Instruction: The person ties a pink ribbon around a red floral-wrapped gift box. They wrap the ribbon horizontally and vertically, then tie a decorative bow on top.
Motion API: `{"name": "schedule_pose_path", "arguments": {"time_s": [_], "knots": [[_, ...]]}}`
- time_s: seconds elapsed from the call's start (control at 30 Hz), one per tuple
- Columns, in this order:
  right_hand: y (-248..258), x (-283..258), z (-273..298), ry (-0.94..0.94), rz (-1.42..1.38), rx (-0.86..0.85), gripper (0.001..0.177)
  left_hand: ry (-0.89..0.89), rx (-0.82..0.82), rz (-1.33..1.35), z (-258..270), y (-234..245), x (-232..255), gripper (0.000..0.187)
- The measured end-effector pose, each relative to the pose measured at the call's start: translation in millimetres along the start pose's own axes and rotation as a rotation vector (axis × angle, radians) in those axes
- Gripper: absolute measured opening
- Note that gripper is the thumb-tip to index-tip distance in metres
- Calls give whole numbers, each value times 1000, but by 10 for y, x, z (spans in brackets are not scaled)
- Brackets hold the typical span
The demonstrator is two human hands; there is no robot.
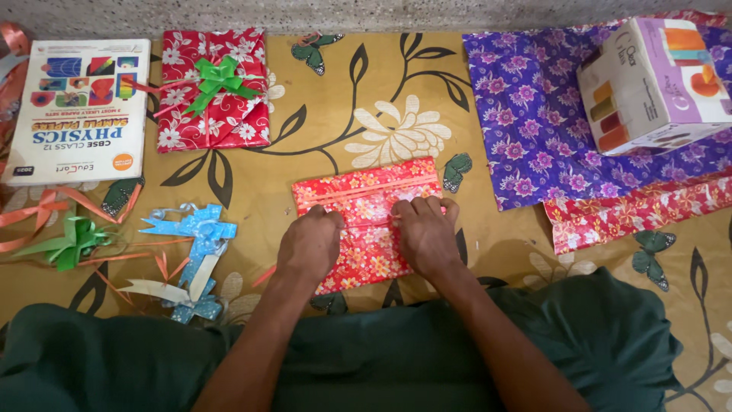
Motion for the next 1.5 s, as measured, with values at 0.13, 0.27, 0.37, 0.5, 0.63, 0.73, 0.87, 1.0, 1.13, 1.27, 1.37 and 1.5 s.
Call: {"name": "schedule_pose_path", "arguments": {"time_s": [0.13,0.27,0.37,0.5,0.63,0.73,0.87,1.0,1.13,1.27,1.37,1.5], "knots": [[-64,5,-3,-16,-47,-77,19,-58,9,-100,23,41,72,22],[-97,-92,-5,79,-63,-105,31,-117,-3,-89,95,111,136,39],[-110,-75,-11,100,-58,-136,32,-157,-13,-119,120,135,184,46],[-96,-92,0,141,-59,-163,29,-146,-77,-161,109,88,172,51],[-35,-145,-7,203,-45,-140,26,-154,-50,-128,98,105,161,48],[-19,-181,7,237,-35,-123,31,-151,-46,-118,95,80,144,48],[-25,-196,-1,247,-16,-144,32,-146,-51,-111,82,69,124,47],[5,-225,-17,246,-23,-139,30,-142,-40,-92,85,110,118,43],[16,-236,-10,230,-27,-149,30,-99,19,-113,100,200,98,33],[2,-241,5,200,-20,-154,30,42,-20,-151,125,249,-67,23],[1,-239,16,178,-30,-153,30,138,-56,-166,143,279,-185,24],[-45,-212,19,151,-36,-178,33,180,-56,-272,144,368,-238,22]]}}
Point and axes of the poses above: each hand's wrist, its own z-axis away from the middle knuckle, its own y-axis out of the back of the hand, x = y × z, the point moved 8 cm from there along -z, towards the middle knuckle, and after that the axes turned 6 degrees about y, right-handed, at the moved point
